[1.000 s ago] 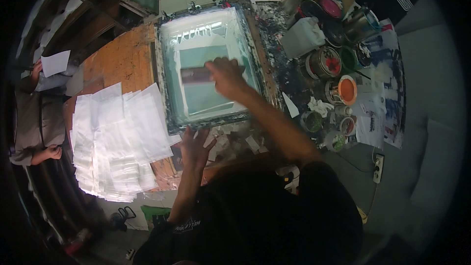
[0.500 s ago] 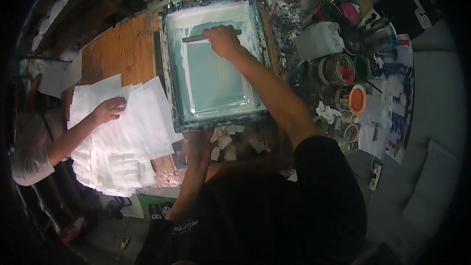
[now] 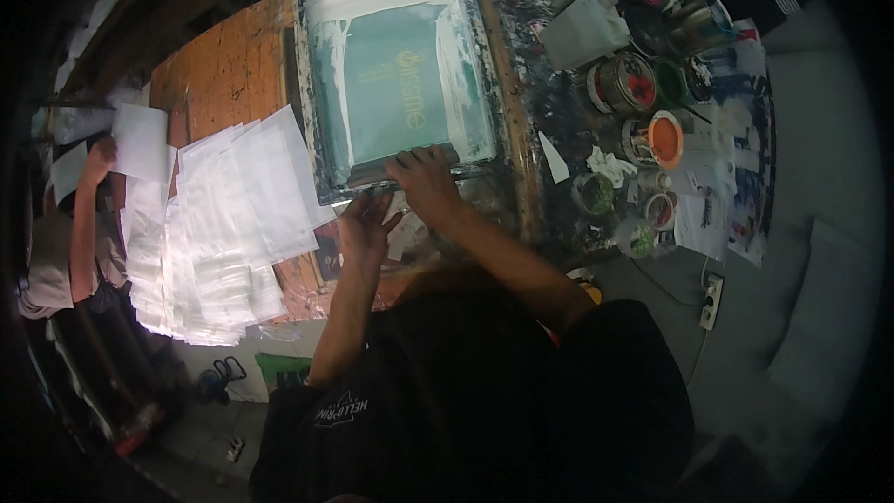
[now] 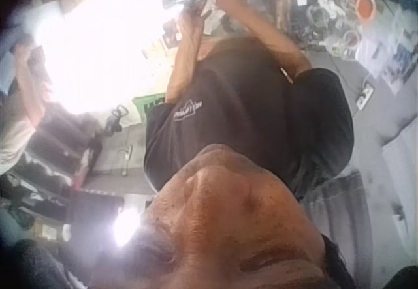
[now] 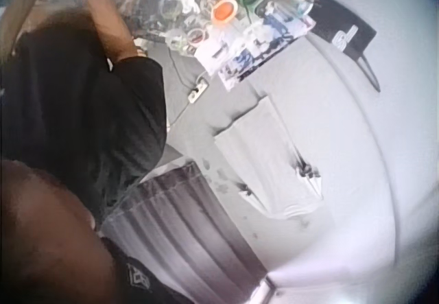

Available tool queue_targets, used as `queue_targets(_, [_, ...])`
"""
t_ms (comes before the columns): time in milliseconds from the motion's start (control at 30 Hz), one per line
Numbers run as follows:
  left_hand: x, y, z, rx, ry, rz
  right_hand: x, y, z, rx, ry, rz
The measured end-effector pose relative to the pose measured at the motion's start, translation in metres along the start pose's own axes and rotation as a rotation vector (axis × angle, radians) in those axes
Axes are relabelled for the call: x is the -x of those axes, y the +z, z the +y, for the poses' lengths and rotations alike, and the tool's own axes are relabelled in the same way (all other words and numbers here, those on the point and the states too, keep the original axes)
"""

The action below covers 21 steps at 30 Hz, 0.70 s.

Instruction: The person performs screen printing on white paper sheets. They place a sheet under a screen, pull a squeegee across the screen to apply ink, lift the screen, and remove the printed sheet. This cycle repeats continuously throughout the clip.

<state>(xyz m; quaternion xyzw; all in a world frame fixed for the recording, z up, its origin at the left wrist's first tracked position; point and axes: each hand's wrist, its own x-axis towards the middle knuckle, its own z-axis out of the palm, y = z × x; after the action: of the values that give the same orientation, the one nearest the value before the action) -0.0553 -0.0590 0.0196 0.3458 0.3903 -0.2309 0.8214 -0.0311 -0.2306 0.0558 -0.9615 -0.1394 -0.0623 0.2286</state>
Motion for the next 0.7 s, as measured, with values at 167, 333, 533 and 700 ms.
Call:
queue_targets(167, [0.031, 0.021, 0.018, 0.061, -0.029, -0.024, -0.022, -0.031, 0.0, -0.002, -0.072, 0.037])
queue_targets(333, [0.073, 0.048, 0.064, 0.135, 0.096, -0.336, -0.064, -0.111, -0.03, 0.081, -0.159, 0.223])
queue_targets(533, [0.028, 0.135, 0.132, -0.026, 0.575, -0.612, -0.166, -0.203, -0.019, 0.141, -0.205, 0.291])
queue_targets(700, [-0.226, 0.095, 0.171, -1.313, 1.31, 0.015, -0.219, -0.262, -0.042, 0.022, -0.235, 0.192])
